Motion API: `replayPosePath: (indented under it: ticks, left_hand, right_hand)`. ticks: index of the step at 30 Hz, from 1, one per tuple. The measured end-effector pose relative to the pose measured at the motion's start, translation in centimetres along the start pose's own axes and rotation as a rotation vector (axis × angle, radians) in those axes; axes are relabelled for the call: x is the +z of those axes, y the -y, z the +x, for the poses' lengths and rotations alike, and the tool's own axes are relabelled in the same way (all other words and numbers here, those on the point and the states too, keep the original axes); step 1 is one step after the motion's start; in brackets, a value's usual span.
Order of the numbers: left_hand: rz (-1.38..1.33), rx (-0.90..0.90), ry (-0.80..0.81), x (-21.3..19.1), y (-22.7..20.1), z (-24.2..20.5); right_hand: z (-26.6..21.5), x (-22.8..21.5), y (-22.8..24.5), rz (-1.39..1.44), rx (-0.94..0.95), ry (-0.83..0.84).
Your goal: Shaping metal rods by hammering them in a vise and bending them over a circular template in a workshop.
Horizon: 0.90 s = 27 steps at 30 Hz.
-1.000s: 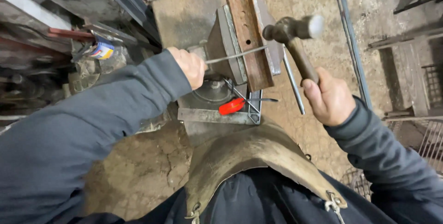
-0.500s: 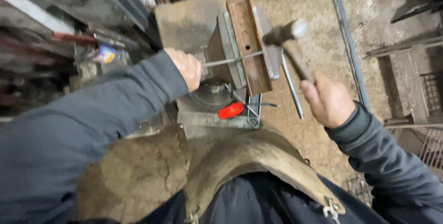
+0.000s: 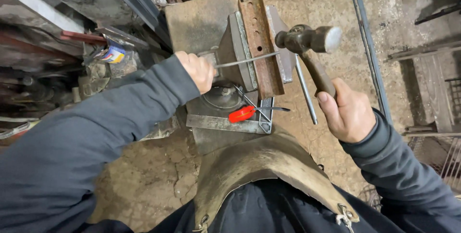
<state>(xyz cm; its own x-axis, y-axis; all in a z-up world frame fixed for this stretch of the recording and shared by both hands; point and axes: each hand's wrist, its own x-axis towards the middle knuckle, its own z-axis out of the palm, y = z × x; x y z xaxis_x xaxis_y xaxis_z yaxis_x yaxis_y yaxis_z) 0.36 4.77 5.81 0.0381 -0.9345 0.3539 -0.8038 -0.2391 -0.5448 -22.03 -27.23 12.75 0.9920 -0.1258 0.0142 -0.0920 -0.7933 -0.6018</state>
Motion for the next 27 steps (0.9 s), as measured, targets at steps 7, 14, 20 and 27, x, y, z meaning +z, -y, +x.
replayPosePath:
  ticks: [7,14,20,27]
  left_hand:
    - [0.001,-0.012,-0.055,0.4,0.0,-0.3]
    - [-0.127,-0.116,0.012,-4.3,-3.1,1.6]
    - [-0.622,-0.566,0.077,-8.4,-8.7,3.0]
    - [-1.064,-0.775,-0.059,-9.4,-15.3,3.4]
  right_hand:
    - [1.6,3.0,-4.8,-0.159,0.069,0.106]
    - [1.9,3.0,0.6,0.108,-0.015,-0.058]
    - [1.0,6.0,0.5,0.49,0.064,-0.117]
    - [0.4,7.3,0.6,0.933,0.187,-0.072]
